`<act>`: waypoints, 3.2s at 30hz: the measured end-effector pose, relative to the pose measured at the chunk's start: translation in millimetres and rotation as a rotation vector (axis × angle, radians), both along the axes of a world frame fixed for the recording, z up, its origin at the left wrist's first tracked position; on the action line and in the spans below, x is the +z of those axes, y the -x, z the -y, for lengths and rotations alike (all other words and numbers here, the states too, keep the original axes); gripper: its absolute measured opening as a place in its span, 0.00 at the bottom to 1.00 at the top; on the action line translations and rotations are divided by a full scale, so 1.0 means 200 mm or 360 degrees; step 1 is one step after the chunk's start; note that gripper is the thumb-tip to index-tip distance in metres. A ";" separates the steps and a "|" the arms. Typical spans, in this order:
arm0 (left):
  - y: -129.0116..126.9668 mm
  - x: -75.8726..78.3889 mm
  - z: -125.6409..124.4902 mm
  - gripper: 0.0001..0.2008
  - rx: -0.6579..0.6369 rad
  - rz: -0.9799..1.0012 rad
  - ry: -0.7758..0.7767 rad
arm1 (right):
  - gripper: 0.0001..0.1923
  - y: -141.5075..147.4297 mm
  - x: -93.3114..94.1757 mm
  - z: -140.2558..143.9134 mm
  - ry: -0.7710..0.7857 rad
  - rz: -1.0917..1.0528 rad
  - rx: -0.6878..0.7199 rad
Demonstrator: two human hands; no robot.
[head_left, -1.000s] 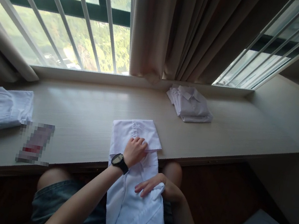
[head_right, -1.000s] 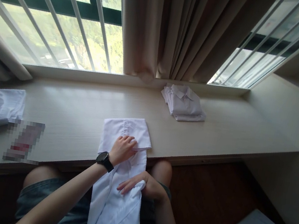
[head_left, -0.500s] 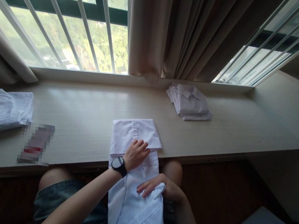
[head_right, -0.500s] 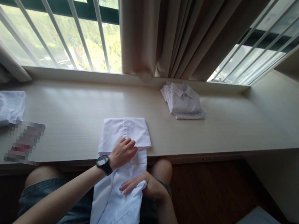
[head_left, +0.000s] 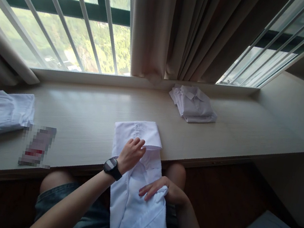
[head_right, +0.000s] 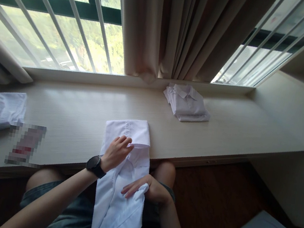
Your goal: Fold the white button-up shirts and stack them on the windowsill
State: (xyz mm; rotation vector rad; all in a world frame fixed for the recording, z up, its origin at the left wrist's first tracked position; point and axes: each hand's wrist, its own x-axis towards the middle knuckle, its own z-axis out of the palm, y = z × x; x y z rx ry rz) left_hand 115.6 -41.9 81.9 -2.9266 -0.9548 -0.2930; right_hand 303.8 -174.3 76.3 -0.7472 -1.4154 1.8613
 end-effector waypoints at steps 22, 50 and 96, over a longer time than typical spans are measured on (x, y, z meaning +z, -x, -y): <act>0.26 -0.20 0.07 0.17 0.0208 0.0337 0.0210 | 0.23 0.01 -0.02 -0.01 0.0000 -0.0020 0.0017; 0.15 -0.15 -0.01 0.10 0.0350 0.0251 0.0115 | 0.28 0.01 -0.03 0.01 0.0024 -0.0013 0.0005; 0.20 -0.01 -0.09 0.12 -0.0275 -0.0064 0.0008 | 0.29 0.01 0.01 0.01 -0.0014 -0.0049 0.0044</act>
